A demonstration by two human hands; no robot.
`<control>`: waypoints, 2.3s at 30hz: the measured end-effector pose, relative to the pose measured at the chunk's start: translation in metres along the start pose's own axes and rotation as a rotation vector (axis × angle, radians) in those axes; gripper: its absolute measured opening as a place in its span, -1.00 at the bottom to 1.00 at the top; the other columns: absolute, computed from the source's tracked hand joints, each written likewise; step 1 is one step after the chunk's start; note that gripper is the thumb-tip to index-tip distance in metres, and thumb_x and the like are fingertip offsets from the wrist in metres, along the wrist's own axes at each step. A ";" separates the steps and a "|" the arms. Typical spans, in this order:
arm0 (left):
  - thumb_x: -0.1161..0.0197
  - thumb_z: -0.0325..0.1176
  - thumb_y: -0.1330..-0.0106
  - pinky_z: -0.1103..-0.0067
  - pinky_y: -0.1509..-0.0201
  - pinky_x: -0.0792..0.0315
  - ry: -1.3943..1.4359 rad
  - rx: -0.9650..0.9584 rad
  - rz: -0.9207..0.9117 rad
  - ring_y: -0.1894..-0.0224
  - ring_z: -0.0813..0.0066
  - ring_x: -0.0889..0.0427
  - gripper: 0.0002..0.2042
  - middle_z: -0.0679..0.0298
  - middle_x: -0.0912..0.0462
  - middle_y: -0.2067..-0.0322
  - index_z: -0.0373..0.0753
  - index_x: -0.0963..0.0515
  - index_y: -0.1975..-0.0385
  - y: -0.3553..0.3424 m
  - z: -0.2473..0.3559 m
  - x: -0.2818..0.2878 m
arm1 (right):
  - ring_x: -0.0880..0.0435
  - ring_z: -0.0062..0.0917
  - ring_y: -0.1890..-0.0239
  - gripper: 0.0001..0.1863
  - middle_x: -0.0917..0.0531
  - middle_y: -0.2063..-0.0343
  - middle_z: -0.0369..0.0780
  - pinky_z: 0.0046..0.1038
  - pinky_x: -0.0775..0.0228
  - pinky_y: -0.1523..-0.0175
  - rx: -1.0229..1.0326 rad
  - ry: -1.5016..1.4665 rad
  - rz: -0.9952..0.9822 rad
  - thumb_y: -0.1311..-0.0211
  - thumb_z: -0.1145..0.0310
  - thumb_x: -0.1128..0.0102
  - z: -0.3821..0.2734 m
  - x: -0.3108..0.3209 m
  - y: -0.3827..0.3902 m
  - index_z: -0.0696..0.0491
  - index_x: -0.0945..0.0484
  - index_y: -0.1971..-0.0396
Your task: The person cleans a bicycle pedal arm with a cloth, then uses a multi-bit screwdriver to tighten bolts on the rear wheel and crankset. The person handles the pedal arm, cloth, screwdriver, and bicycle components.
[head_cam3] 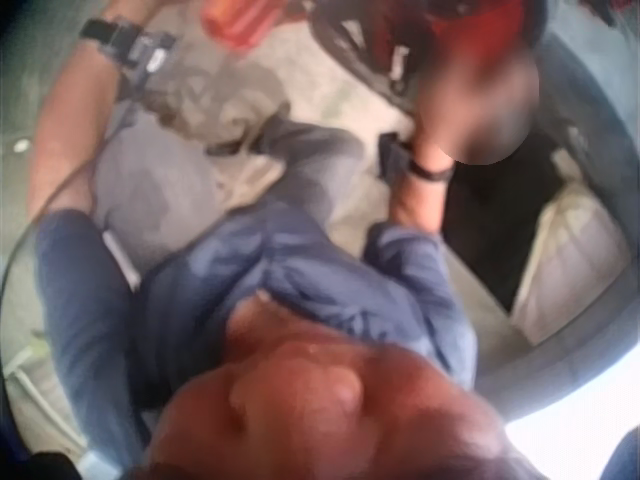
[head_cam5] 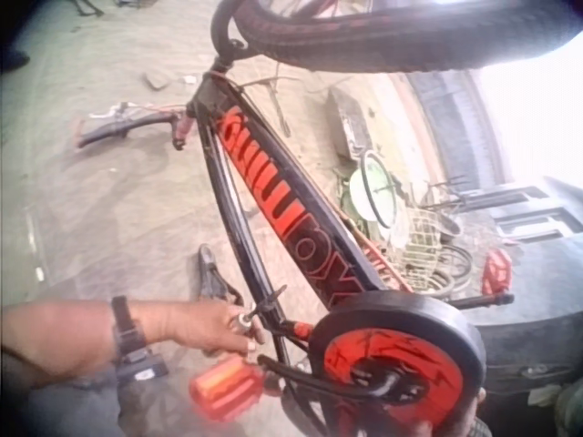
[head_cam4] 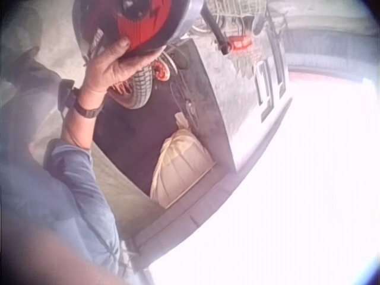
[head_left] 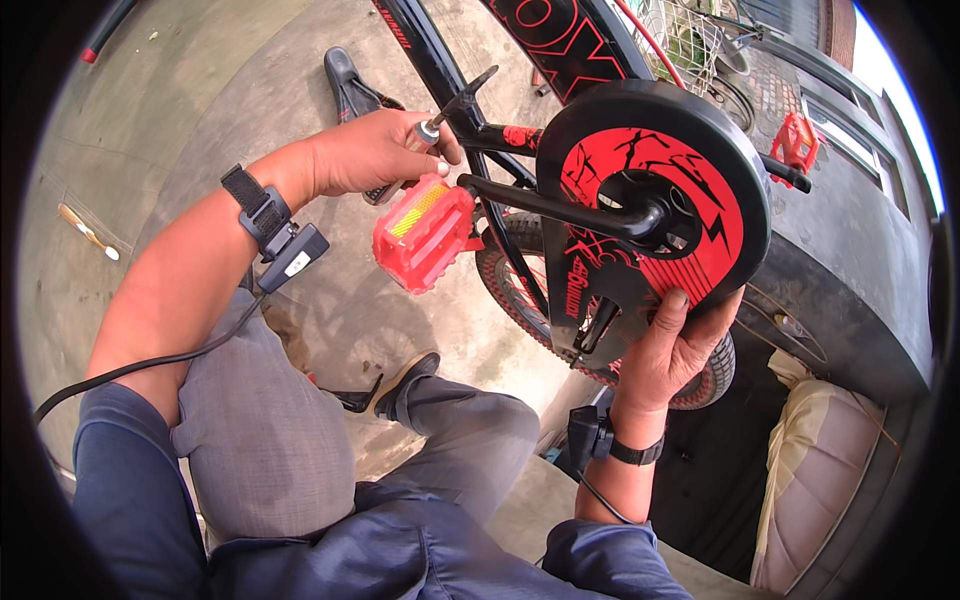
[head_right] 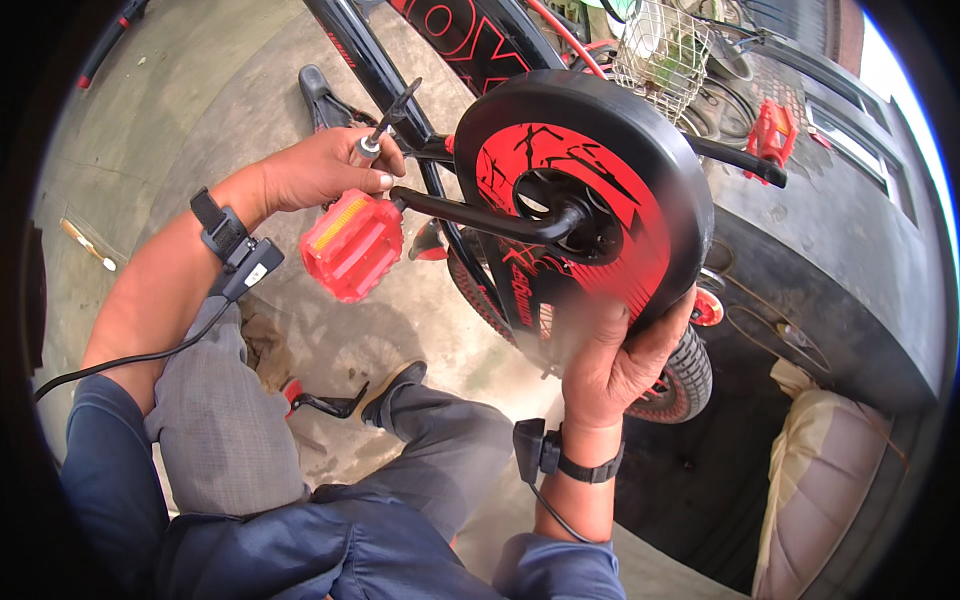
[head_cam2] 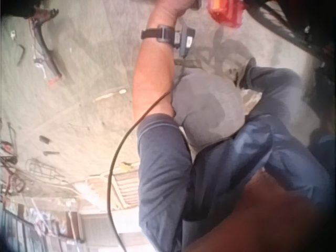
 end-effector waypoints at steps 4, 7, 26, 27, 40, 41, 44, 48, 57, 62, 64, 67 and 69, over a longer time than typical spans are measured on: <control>-0.28 -0.32 -0.33 0.40 0.09 -0.53 -0.544 -0.205 0.090 0.16 0.31 -0.69 -0.79 0.18 -0.69 0.25 -0.23 -0.55 0.11 0.002 -0.003 0.002 | -0.37 -0.48 -0.36 -0.35 -0.34 -0.41 -0.17 -0.35 -0.21 -0.44 -0.031 0.043 0.028 -0.55 0.42 -0.04 0.005 0.006 0.002 0.07 -0.04 -0.53; -0.27 -0.34 -0.20 0.24 0.02 -0.50 -0.775 -0.344 0.177 0.13 -0.01 -0.65 -0.73 0.08 -0.67 0.25 -0.20 -0.58 0.10 0.002 0.004 -0.003 | -0.43 -0.48 -0.32 -0.37 -0.36 -0.39 -0.18 -0.39 -0.30 -0.38 -0.057 0.145 0.080 -0.56 0.40 -0.04 0.006 0.012 0.003 0.06 -0.06 -0.52; -0.32 -0.14 -0.36 0.22 0.00 -0.46 -0.737 -0.374 0.218 0.10 0.02 -0.62 -0.72 0.12 -0.62 0.28 -0.24 -0.54 0.17 -0.015 0.029 -0.003 | -0.55 -0.48 -0.16 -0.41 -0.43 -0.34 -0.19 -0.42 -0.47 -0.15 -0.084 0.050 0.077 -0.56 0.36 -0.05 0.015 0.010 -0.007 0.01 -0.12 -0.49; -0.32 -0.14 -0.36 0.22 0.00 -0.46 -0.734 -0.382 0.215 0.10 0.03 -0.62 -0.72 0.12 -0.62 0.28 -0.24 -0.54 0.17 -0.015 0.030 -0.004 | -0.55 -0.47 -0.18 -0.41 -0.42 -0.35 -0.18 -0.40 -0.47 -0.18 -0.077 0.054 0.071 -0.56 0.36 -0.05 0.015 0.010 -0.008 0.01 -0.13 -0.49; -0.34 -0.15 -0.34 0.24 -0.01 -0.46 -0.739 -0.417 0.217 0.10 0.04 -0.62 -0.70 0.13 -0.61 0.29 -0.23 -0.55 0.13 -0.023 0.035 -0.007 | -0.55 -0.40 -0.21 -0.41 -0.45 -0.33 -0.16 -0.33 -0.47 -0.25 -0.076 0.082 0.041 -0.56 0.35 -0.05 0.018 0.008 -0.012 0.02 -0.13 -0.49; -0.35 -0.15 -0.33 0.24 -0.01 -0.46 -0.743 -0.405 0.212 0.10 0.04 -0.62 -0.70 0.13 -0.61 0.28 -0.23 -0.56 0.12 -0.023 0.034 -0.007 | -0.56 -0.41 -0.19 -0.41 -0.45 -0.32 -0.16 -0.33 -0.48 -0.24 -0.084 0.101 0.058 -0.56 0.34 -0.05 0.019 0.010 -0.012 0.02 -0.13 -0.49; -0.37 -0.13 -0.31 0.25 0.00 -0.47 -0.749 -0.433 0.225 0.09 0.05 -0.62 -0.67 0.13 -0.62 0.27 -0.24 -0.55 0.12 -0.022 0.037 -0.007 | -0.58 -0.42 -0.16 -0.40 -0.46 -0.31 -0.16 -0.36 -0.51 -0.19 -0.107 0.103 0.069 -0.56 0.33 -0.05 0.023 0.013 -0.012 0.01 -0.13 -0.49; -0.34 -0.02 -0.33 0.24 0.01 -0.47 -0.707 -0.417 0.225 0.09 0.04 -0.62 -0.62 0.13 -0.62 0.26 -0.22 -0.55 0.12 -0.024 0.038 0.000 | -0.60 -0.44 -0.12 -0.40 -0.47 -0.30 -0.17 -0.38 -0.53 -0.15 -0.107 0.070 0.076 -0.56 0.33 -0.05 0.029 0.014 -0.013 0.00 -0.13 -0.49; -0.29 0.05 -0.35 0.23 0.05 -0.47 -0.727 -0.458 0.272 0.11 0.03 -0.62 -0.61 0.14 -0.60 0.29 -0.16 -0.54 0.13 -0.028 0.045 0.009 | -0.60 -0.43 -0.14 -0.39 -0.46 -0.31 -0.17 -0.36 -0.54 -0.16 -0.107 0.082 0.074 -0.56 0.33 -0.04 0.033 0.015 -0.015 -0.02 -0.09 -0.50; -0.33 0.00 -0.33 0.23 0.06 -0.48 -0.734 -0.454 0.252 0.12 0.03 -0.62 -0.63 0.15 -0.61 0.29 -0.18 -0.54 0.15 -0.032 0.042 0.005 | -0.59 -0.43 -0.15 -0.39 -0.45 -0.32 -0.16 -0.36 -0.55 -0.17 -0.113 0.074 0.050 -0.57 0.35 -0.03 0.035 0.014 -0.017 -0.04 -0.08 -0.51; -0.36 -0.03 -0.31 0.24 0.07 -0.50 -0.735 -0.454 0.208 0.12 0.03 -0.63 -0.64 0.15 -0.61 0.29 -0.19 -0.54 0.15 -0.034 0.038 -0.003 | -0.60 -0.43 -0.14 -0.39 -0.45 -0.32 -0.16 -0.37 -0.56 -0.15 -0.112 0.071 0.051 -0.57 0.35 -0.03 0.036 0.014 -0.018 -0.05 -0.08 -0.51; -0.39 -0.09 -0.27 0.25 0.07 -0.51 -0.745 -0.445 0.185 0.13 0.04 -0.64 -0.65 0.15 -0.62 0.28 -0.20 -0.54 0.13 -0.037 0.032 -0.008 | -0.61 -0.43 -0.12 -0.39 -0.46 -0.31 -0.17 -0.38 -0.57 -0.11 -0.113 0.065 0.066 -0.57 0.35 -0.03 0.039 0.013 -0.019 -0.05 -0.08 -0.51; -0.41 -0.12 -0.26 0.25 0.07 -0.51 -0.751 -0.437 0.177 0.13 0.04 -0.64 -0.65 0.15 -0.62 0.28 -0.20 -0.54 0.13 -0.039 0.029 -0.010 | -0.58 -0.46 -0.04 -0.34 -0.46 -0.29 -0.15 -0.44 -0.51 0.01 -0.130 0.079 0.105 -0.55 0.27 -0.08 0.042 0.016 -0.019 -0.03 -0.04 -0.52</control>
Point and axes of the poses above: each hand's wrist, its own y-axis away from the middle knuckle, its own x-axis out of the back of the hand, z = x × y, the point moved 10 cm from there along -y, towards the middle knuckle
